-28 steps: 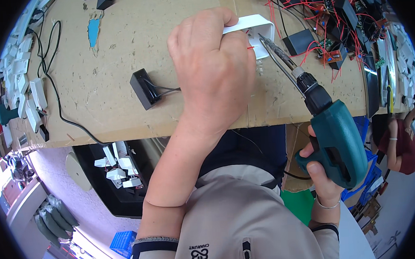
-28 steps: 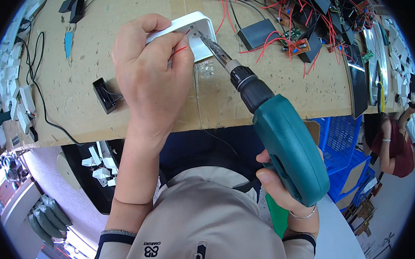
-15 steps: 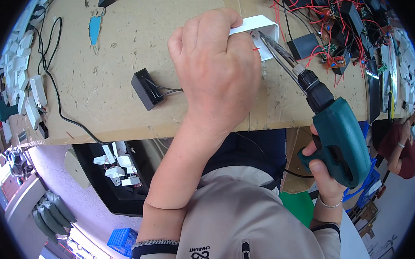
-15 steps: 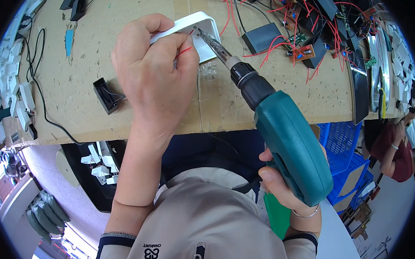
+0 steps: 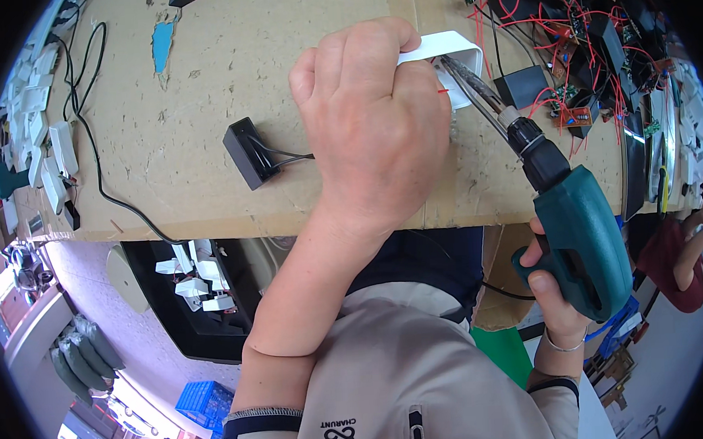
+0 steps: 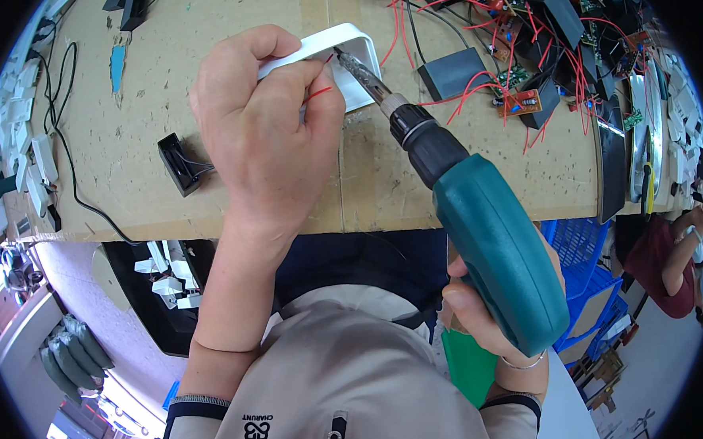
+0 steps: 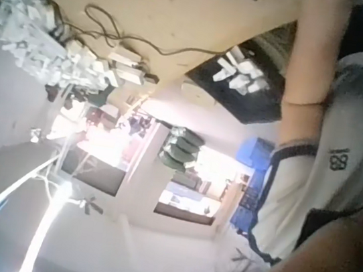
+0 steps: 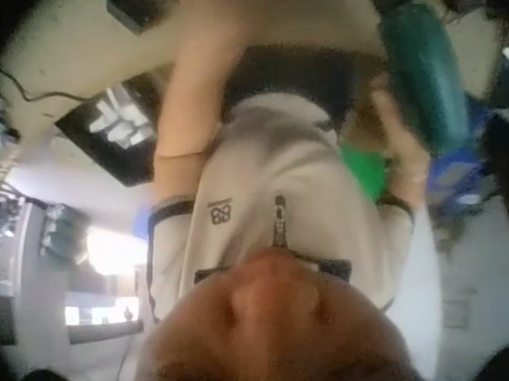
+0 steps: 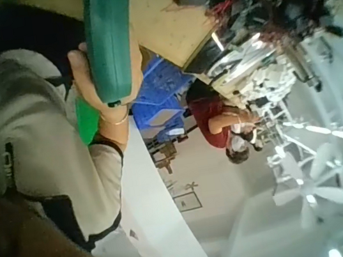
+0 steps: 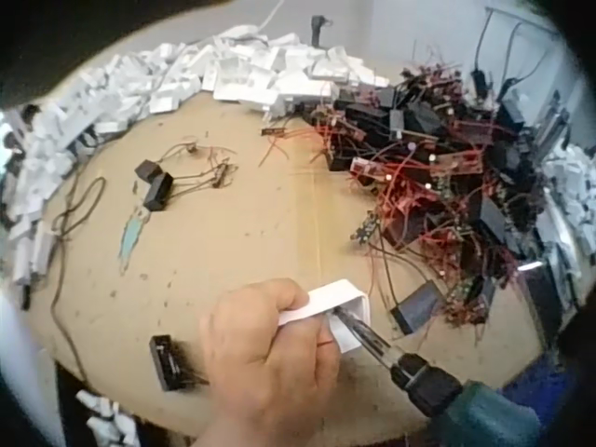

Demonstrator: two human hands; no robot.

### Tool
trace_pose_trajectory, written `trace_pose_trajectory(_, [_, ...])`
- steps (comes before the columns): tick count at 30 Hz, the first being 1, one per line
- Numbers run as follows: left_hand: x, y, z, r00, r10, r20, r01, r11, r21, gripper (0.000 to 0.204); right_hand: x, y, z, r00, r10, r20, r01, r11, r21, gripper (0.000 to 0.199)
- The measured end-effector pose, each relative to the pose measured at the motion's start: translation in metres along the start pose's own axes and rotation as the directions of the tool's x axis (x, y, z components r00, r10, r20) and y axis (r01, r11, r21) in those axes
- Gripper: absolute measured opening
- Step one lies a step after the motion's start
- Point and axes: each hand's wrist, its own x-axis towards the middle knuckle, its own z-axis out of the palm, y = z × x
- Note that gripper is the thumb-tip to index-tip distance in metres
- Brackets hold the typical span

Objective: Soldering wires onto electronic components inside a plastic housing at an assembly workstation.

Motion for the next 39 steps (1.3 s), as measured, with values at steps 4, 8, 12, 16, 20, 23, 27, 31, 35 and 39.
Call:
trace_pose_trajectory(4, [0.0, 0.0, 0.0, 1.0, 0.001, -0.006, -0.001, 1.0, 0.003, 0.007, 0.0, 0.002, -0.001, 1.0, -0.027, -0.016, 0.026, 0.998, -0.056, 0.024])
trace_pose_trajectory(8, [-0.001, 0.0, 0.001, 1.0, -0.006, -0.009, 0.006, 1.0, 0.002, 0.007, 0.003, 0.001, 0.0, 1.0, 0.003, -0.006, -0.003, 1.0, -0.023, 0.023])
trace_pose_trajectory(12, [0.001, 0.0, 0.0, 1.0, 0.0, -0.009, 0.0, 1.0, -0.001, 0.008, 0.003, 0.002, -0.002, 1.0, -0.018, 0.002, 0.018, 0.998, -0.052, 0.023])
trace_pose_trajectory(16, [-0.001, -0.001, 0.001, 1.0, 0.005, -0.014, -0.006, 1.0, -0.01, 0.008, 0.003, 0.0, -0.002, 1.0, 0.024, -0.006, -0.024, 0.999, -0.045, 0.023])
trace_pose_trajectory(20, [0.001, 0.001, 0.0, 1.0, -0.006, 0.001, 0.006, 1.0, -0.001, 0.008, 0.003, 0.001, -0.005, 1.0, -0.001, 0.006, 0.002, 0.993, -0.116, 0.023])
trace_pose_trajectory(23, [0.001, 0.001, 0.0, 1.0, -0.004, -0.006, 0.004, 1.0, 0.005, 0.008, 0.002, 0.0, -0.005, 1.0, 0.0, -0.001, 0.0, 0.991, -0.136, 0.023])
trace_pose_trajectory(27, [0.001, -0.001, -0.001, 1.0, 0.002, -0.01, -0.002, 1.0, 0.012, 0.008, 0.001, -0.001, -0.008, 0.999, -0.036, 0.032, 0.043, 0.967, -0.252, 0.024])
trace_pose_trajectory(31, [0.0, 0.001, 0.0, 1.0, 0.003, -0.003, -0.003, 1.0, 0.021, 0.008, 0.002, -0.006, -0.005, 0.999, -0.035, 0.015, 0.038, 0.958, -0.284, 0.023])
trace_pose_trajectory(35, [0.0, -0.001, 0.001, 1.0, 0.004, -0.008, -0.004, 1.0, 0.002, 0.007, 0.002, -0.002, -0.009, 0.997, -0.067, 0.037, 0.075, 0.952, -0.297, 0.027])
trace_pose_trajectory(39, [0.0, 0.0, 0.002, 1.0, -0.001, -0.006, 0.001, 1.0, 0.011, 0.007, 0.003, -0.004, -0.004, 0.997, -0.076, 0.011, 0.076, 0.97, -0.23, 0.031])
